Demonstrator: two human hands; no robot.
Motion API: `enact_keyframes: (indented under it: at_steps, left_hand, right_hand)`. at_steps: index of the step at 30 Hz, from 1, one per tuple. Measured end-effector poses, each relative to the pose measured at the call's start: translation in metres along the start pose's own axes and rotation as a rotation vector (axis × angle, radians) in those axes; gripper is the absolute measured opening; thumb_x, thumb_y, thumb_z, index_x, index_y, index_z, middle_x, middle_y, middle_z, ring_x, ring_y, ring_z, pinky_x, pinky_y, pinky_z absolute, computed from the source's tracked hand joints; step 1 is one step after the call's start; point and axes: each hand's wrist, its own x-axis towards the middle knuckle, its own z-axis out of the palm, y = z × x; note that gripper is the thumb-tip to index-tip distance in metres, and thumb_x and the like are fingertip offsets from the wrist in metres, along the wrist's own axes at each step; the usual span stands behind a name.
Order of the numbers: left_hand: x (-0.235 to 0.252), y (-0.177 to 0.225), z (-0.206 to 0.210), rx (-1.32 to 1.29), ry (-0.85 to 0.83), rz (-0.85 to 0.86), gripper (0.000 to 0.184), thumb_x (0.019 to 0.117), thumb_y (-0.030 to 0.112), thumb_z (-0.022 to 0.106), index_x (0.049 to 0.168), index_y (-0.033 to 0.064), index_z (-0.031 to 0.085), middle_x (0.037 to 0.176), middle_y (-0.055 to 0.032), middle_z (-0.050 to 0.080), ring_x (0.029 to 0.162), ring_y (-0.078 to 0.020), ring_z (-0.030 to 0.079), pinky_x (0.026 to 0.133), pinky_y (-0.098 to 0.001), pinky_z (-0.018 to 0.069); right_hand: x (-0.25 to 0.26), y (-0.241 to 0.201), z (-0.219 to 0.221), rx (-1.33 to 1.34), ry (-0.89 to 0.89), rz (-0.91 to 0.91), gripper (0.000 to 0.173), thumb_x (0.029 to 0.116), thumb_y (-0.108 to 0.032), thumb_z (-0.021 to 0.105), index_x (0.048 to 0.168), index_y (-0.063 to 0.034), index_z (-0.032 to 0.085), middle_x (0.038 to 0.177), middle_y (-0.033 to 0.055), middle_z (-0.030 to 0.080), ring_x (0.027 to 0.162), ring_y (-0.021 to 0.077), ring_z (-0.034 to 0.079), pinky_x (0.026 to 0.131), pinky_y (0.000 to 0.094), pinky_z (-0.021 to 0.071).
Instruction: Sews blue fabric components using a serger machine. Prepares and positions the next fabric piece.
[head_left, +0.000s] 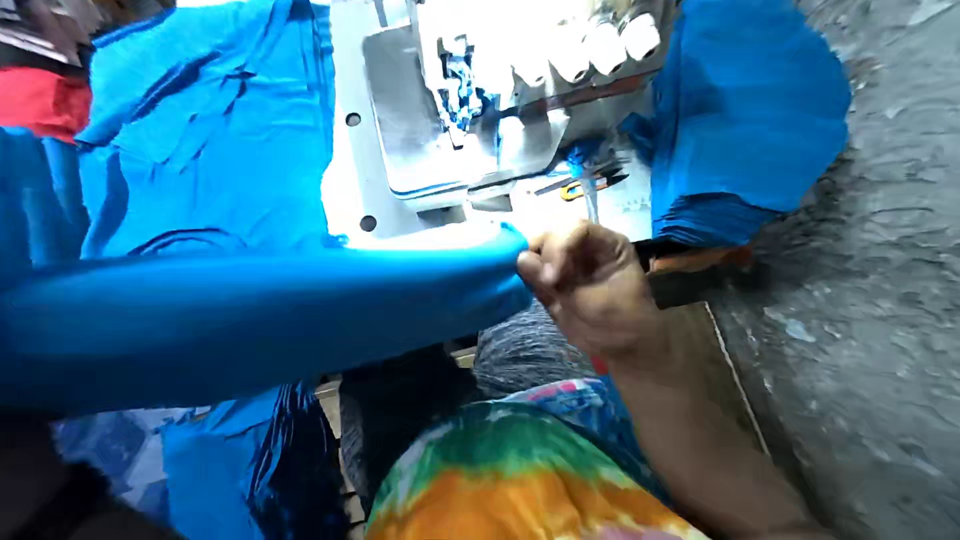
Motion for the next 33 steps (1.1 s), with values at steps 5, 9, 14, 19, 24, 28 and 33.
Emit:
enact_keyframes:
  at_steps: [5,9,14,19,24,28,33]
  left_hand:
    - [0.081,0.071,0.091,-0.02,0.179,0.328,0.046,0.1056,0.026,0.051,0.137,-0.0072,0.055,0.137,-0.0293,0.058,0.129,-0.037,0.057,0.109,-0.0489,0.044]
    - [-0.001,0.173,0.158,-0.229,0.051,0.676,0.031,0.1061,0.015,0.052,0.13,-0.001,0.065,0.135,-0.0154,0.064,0.13,-0.0231,0.058,0.112,-0.0399,0.0451]
    - [-0.034,0.204,0.23,-0.431,-0.099,0.732,0.029,0.1008,0.012,0.061,0.127,0.0095,0.073,0.139,-0.0059,0.066,0.139,-0.0226,0.051,0.122,-0.0538,0.0259]
    - [-0.026,0.211,0.24,-0.432,0.011,0.684,0.023,0.1008,0.011,0.062,0.118,0.0089,0.077,0.135,-0.0057,0.068,0.137,-0.0238,0.052,0.115,-0.0474,0.0345]
    - [-0.023,0.214,0.235,-0.433,-0.012,0.692,0.026,0.1007,0.01,0.061,0.122,0.0107,0.076,0.139,-0.0018,0.066,0.142,-0.0234,0.047,0.114,-0.0437,0.0346]
    - [-0.024,0.213,0.232,-0.425,-0.03,0.722,0.027,0.1008,0.01,0.061,0.124,0.0099,0.076,0.14,-0.0013,0.065,0.143,-0.0231,0.045,0.115,-0.0444,0.032]
    - [-0.013,0.217,0.241,-0.415,0.046,0.741,0.027,0.1015,0.017,0.061,0.123,0.0161,0.076,0.135,0.0037,0.068,0.141,-0.0181,0.049,0.116,-0.0473,0.0322]
  right_hand:
    - [0.078,0.048,-0.008,-0.617,0.122,-0.21,0.021,0.0938,0.0,0.067,0.113,-0.0013,0.076,0.112,0.0089,0.075,0.097,0.0101,0.072,0.087,0.0265,0.0615]
    - [0.084,0.058,-0.016,-0.695,0.143,-0.191,0.03,0.0943,-0.006,0.069,0.124,-0.0022,0.073,0.125,0.0115,0.071,0.106,0.0108,0.071,0.092,0.0262,0.0602]
    - [0.079,0.05,-0.024,-0.543,0.119,-0.036,0.048,0.0921,0.002,0.069,0.139,-0.0041,0.063,0.123,0.0071,0.067,0.063,0.0035,0.059,0.053,0.0165,0.0529]
    - [0.066,0.062,-0.029,-0.471,0.228,-0.057,0.04,0.0924,0.002,0.072,0.129,-0.0003,0.056,0.123,0.0095,0.067,0.086,0.0137,0.073,0.073,0.0269,0.0658]
    - [0.044,0.08,-0.033,-0.424,0.18,0.055,0.018,0.0924,-0.005,0.075,0.109,0.0,0.07,0.098,0.0048,0.075,0.084,0.0117,0.074,0.076,0.0271,0.0651]
    - [0.036,0.084,-0.03,-0.444,0.11,0.173,0.022,0.0937,-0.011,0.075,0.114,-0.0025,0.071,0.099,0.0041,0.076,0.085,0.0098,0.075,0.078,0.0258,0.0646]
    - [0.028,0.087,-0.027,-0.475,0.007,0.219,0.019,0.0943,-0.012,0.075,0.112,-0.0044,0.071,0.096,0.0033,0.076,0.081,0.0101,0.074,0.075,0.0271,0.064]
